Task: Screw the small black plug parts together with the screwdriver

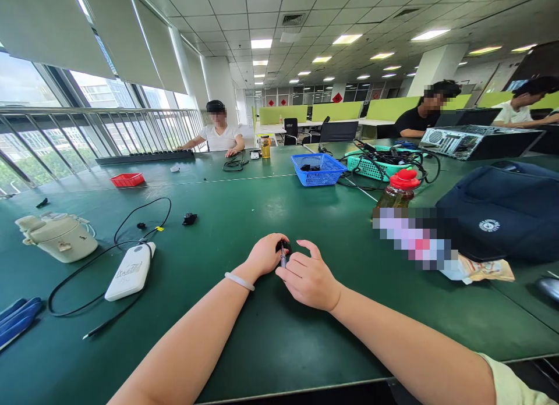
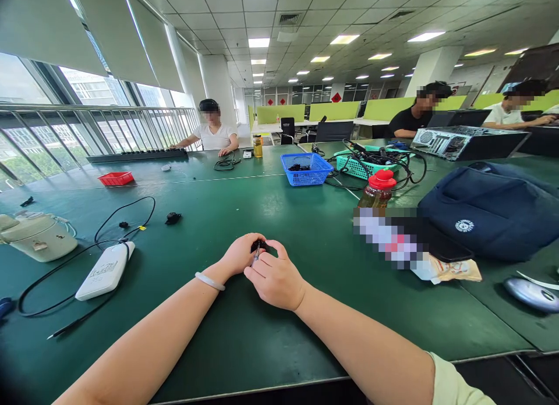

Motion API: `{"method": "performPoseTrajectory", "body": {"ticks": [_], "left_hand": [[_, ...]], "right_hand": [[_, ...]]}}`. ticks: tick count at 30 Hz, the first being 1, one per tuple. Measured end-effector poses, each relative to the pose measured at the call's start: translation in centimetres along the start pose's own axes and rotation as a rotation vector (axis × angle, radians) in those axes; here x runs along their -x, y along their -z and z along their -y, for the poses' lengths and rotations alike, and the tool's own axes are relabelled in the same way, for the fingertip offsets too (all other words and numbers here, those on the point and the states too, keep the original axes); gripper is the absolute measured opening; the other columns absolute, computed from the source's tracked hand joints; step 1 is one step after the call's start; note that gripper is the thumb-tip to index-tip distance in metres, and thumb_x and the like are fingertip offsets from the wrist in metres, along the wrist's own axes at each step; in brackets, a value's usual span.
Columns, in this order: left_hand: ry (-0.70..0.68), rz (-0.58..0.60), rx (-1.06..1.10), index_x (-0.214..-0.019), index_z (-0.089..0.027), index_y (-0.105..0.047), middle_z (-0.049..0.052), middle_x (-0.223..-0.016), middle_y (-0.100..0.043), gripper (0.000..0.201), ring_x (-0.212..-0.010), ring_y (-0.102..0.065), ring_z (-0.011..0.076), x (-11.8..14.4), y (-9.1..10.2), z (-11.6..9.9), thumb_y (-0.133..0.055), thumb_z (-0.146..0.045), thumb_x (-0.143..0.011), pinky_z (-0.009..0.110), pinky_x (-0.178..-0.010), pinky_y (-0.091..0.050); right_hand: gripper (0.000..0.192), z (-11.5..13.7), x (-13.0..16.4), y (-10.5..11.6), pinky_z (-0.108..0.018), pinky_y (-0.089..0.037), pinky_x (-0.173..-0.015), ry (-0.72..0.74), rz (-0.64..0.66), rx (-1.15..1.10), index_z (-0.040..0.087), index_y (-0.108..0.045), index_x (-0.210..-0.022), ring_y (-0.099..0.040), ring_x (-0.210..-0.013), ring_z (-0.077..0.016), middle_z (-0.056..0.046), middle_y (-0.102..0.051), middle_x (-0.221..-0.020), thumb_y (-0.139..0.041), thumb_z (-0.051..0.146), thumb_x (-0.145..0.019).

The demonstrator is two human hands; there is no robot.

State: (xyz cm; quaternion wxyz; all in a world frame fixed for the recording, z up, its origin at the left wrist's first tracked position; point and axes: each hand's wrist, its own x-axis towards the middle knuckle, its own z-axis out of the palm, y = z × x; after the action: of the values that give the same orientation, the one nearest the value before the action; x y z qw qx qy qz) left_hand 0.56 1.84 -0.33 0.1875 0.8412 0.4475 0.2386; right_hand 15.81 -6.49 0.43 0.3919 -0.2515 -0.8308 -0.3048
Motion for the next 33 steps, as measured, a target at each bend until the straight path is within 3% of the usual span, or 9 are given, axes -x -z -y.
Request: {"method": "performPoseTrajectory", "body": {"ticks": [13,17,20,23,25,29,33], "left_hand": [[0.013,0.009,-0.002,-0.114,-0.021,-0.064,0.005,-0.109,-0.069,0.036,-0.095,-0.064,0.0199,0.0,0.0,0.1,-0.058,-0.012,-0.079,0.034,-0.09,-0.05],[0.005,0.011,0.001,-0.113,-0.021,-0.064,0.006,-0.11,-0.069,0.031,-0.099,-0.064,0.0217,-0.1,0.1,0.1,-0.062,-0.018,-0.081,0.035,-0.092,-0.049],[0.016,0.023,-0.006,-0.112,-0.022,-0.064,0.005,-0.109,-0.07,0.03,-0.099,-0.064,0.0231,-0.1,0.2,0.0,-0.064,-0.021,-0.082,0.035,-0.091,-0.05],[0.034,0.03,-0.007,-0.116,-0.023,-0.063,0.005,-0.111,-0.069,0.033,-0.1,-0.064,0.0233,-0.1,0.4,-0.2,-0.064,-0.022,-0.083,0.036,-0.091,-0.05],[0.054,0.035,-0.004,-0.121,-0.024,-0.061,0.006,-0.113,-0.069,0.037,-0.101,-0.064,0.0236,0.0,0.5,-0.4,-0.064,-0.023,-0.083,0.036,-0.092,-0.05],[0.09,0.04,0.003,-0.135,-0.024,-0.049,0.007,-0.115,-0.068,0.053,-0.104,-0.064,0.0246,0.0,0.4,-0.2,-0.064,-0.024,-0.084,0.038,-0.095,-0.048],[0.087,0.035,0.033,-0.144,-0.024,-0.037,0.007,-0.116,-0.067,0.066,-0.108,-0.063,0.0245,0.1,0.3,0.0,-0.064,-0.023,-0.084,0.039,-0.097,-0.047]], "right_hand": [[0.017,-0.6,-0.1,0.3,-0.043,-0.033,-0.106,-0.108,-0.025,-0.066,0.023,-0.067,-0.084,-0.055,-0.067,-0.0123,0.004,-0.061,-0.065,-0.054,0.011,-0.088],[0.013,-2.5,0.3,0.4,-0.042,-0.038,-0.1,-0.403,-0.102,-0.16,0.022,-0.067,-0.084,-0.058,-0.062,-0.0117,0.003,-0.066,-0.067,-0.057,0.017,-0.089],[0.014,-4.4,1.1,0.3,-0.044,-0.044,-0.094,-0.746,-0.146,-0.272,0.022,-0.07,-0.084,-0.059,-0.06,-0.0145,0.001,-0.067,-0.066,-0.061,0.032,-0.088],[0.025,-5.8,1.8,-0.1,-0.038,-0.051,-0.077,-1.138,-0.169,-0.454,0.021,-0.072,-0.083,-0.063,-0.067,-0.0192,-0.002,-0.069,-0.072,-0.065,0.045,-0.082],[0.031,-6.3,2.0,-0.4,-0.036,-0.052,-0.072,-1.308,-0.196,-0.571,0.02,-0.072,-0.082,-0.064,-0.068,-0.02,-0.004,-0.069,-0.073,-0.068,0.05,-0.076],[0.038,-6.5,2.1,-1.0,-0.035,-0.053,-0.067,-1.456,-0.272,-0.698,0.018,-0.072,-0.08,-0.063,-0.066,-0.0199,-0.004,-0.068,-0.072,-0.072,0.055,-0.069],[0.036,-6.5,2.3,-1.2,-0.033,-0.051,-0.064,-1.544,-0.329,-0.683,0.018,-0.072,-0.079,-0.062,-0.066,-0.0192,-0.004,-0.067,-0.071,-0.073,0.052,-0.066]]}}
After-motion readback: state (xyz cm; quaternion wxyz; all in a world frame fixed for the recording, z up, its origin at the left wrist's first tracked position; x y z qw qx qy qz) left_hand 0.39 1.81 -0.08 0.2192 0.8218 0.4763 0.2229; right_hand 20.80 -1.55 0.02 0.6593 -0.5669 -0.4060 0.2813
